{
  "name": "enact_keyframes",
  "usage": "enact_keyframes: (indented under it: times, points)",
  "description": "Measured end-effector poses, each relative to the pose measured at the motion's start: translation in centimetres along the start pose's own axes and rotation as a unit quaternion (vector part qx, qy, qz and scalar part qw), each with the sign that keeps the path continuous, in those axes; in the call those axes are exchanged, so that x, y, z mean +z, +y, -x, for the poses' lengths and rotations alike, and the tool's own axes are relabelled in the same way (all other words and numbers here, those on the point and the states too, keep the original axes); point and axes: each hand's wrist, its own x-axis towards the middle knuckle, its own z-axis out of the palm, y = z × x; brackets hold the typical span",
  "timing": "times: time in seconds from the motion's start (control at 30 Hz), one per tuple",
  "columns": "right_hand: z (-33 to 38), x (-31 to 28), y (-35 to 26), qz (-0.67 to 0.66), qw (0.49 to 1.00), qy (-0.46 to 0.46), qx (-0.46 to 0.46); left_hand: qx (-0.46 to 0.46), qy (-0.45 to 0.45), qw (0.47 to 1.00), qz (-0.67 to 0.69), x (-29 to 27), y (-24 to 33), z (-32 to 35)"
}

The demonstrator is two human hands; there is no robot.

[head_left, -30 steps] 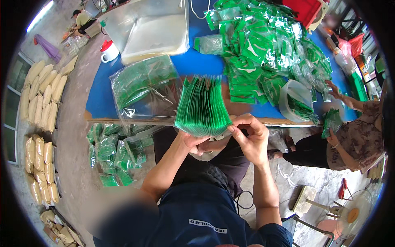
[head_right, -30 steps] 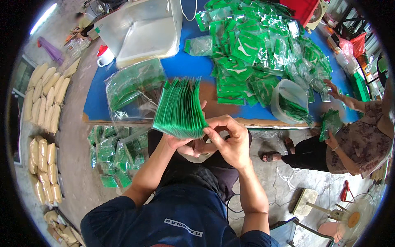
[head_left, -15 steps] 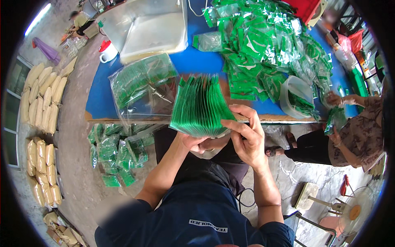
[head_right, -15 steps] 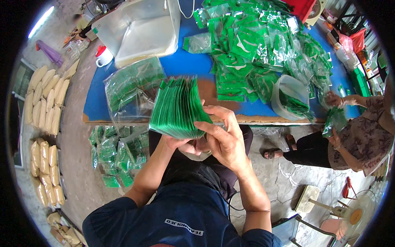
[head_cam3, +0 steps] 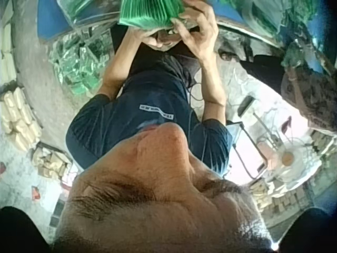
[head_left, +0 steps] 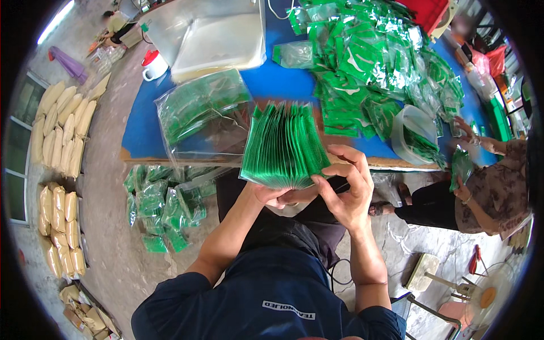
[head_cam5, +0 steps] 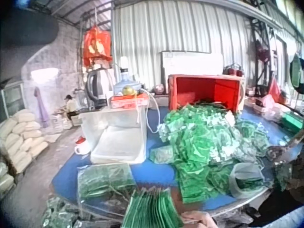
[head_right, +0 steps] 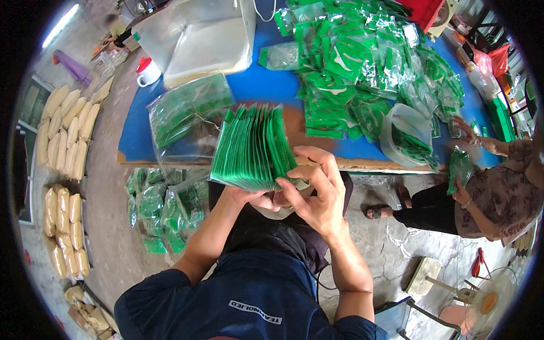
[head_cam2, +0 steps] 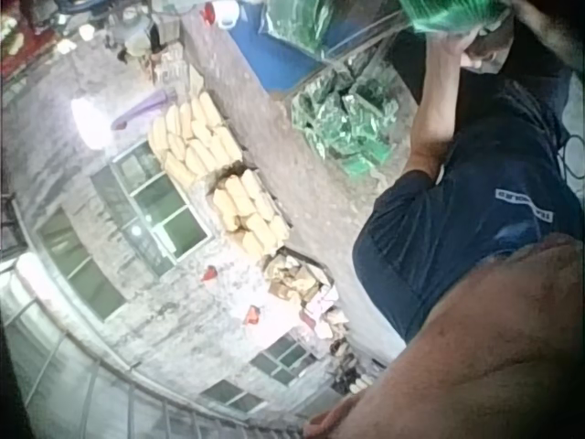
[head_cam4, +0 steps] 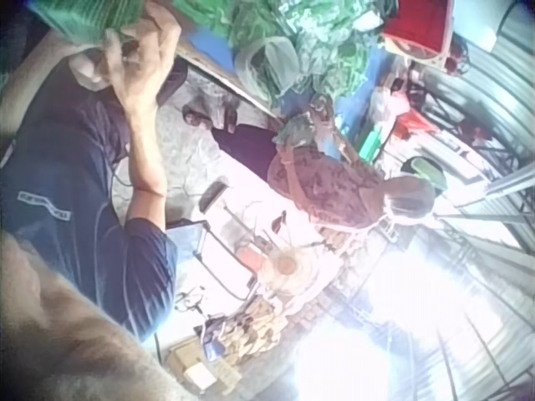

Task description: Gathering small green sachets and placing them into a larger plastic bag on a work table.

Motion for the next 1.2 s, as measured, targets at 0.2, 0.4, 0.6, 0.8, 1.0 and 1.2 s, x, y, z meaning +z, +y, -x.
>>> enact_keyframes:
  times: [0.2,0.4,0.6,0.8,1.0,1.2]
  points:
    - [-0.5,0.4,-0.1,0.014,0.998,-0.006,-0.064,0.020,0.022,0.966,-0.256,-2.0,-2.2,-0.2]
    - [-0.7,0.1,-0.3,0.046,0.991,-0.056,-0.108,-0.089,0.072,0.933,0.342,-2.1,-2.2,-0.2]
    - [-0.6,0.2,-0.6,0.046,0.995,-0.029,-0.088,-0.061,0.042,0.963,0.261,-3.3,-4.4,-0.2]
    - [-0.3,0.9,-0.3,0.036,0.996,-0.001,-0.076,-0.009,-0.026,0.988,0.155,-3.7,-5.0,-0.3]
    - [-0.6,0.9,-0.6,0.030,0.997,0.010,-0.071,0.049,0.033,0.966,-0.252,-1.5,-2.5,-1.0]
    - [-1.3,0.7,-1.4,0.093,0.980,-0.089,-0.150,0.052,0.011,0.965,-0.256,-2.0,-2.7,-0.5]
